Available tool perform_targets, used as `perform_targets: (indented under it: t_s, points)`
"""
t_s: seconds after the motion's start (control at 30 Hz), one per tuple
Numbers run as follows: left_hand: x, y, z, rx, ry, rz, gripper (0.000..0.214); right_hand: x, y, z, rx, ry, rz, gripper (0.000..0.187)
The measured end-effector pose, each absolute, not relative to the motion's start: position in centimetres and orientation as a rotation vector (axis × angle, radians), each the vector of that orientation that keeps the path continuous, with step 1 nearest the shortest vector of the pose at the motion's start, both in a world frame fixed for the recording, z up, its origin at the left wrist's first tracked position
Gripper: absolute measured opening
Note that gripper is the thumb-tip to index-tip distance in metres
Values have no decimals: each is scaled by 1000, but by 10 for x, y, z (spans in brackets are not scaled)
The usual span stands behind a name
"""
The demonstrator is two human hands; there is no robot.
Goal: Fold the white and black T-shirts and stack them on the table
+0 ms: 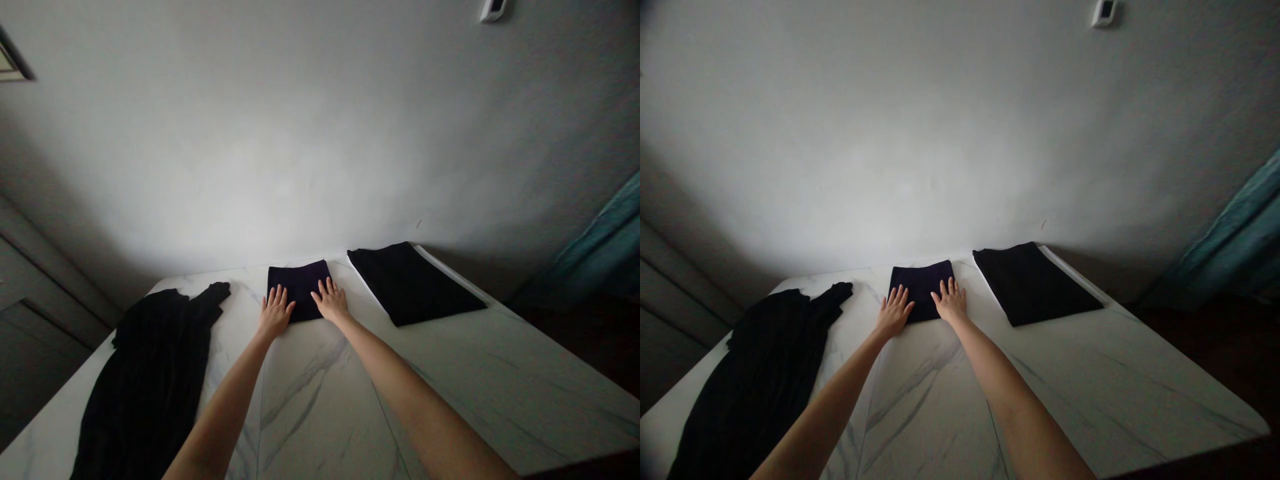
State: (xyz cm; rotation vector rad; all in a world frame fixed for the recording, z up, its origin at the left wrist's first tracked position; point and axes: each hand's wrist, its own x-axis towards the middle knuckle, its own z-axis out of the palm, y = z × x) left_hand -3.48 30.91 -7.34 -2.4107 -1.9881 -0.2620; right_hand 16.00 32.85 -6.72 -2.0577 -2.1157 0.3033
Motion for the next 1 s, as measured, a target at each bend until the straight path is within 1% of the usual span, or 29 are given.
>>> perform_targets:
  t_s: [0.17, 0.3, 0.4, 0.57, 0.7, 0.83, 1.0]
  points:
    - [-47, 302, -80, -2358, -2036, -230, 71, 173, 321, -70, -2057, -2171, 295, 70]
    - [-41, 316, -69, -2341, -2056, -126, 69, 164, 334, -56, -2095, -2155, 294, 71]
    - [-28, 339, -57, -2323, -1946, -193, 63, 150, 357, -45, -2016, -2160, 213, 68]
    - [-11, 380, -52, -2355, -1795, -302, 56, 137, 400, -43, -1930, -2207, 218, 66]
    - [-13, 397, -69, -2410, -1868, -280, 57, 144, 417, -59, -1924, -2186, 204, 67]
    - [-16, 402, -85, -2432, -1890, -339, 55, 151, 419, -73, -1900, -2170, 200, 68]
    - [-17, 406, -82, -2457, -1963, -476, 51, 151, 419, -72, -1906, -2152, 219, 63]
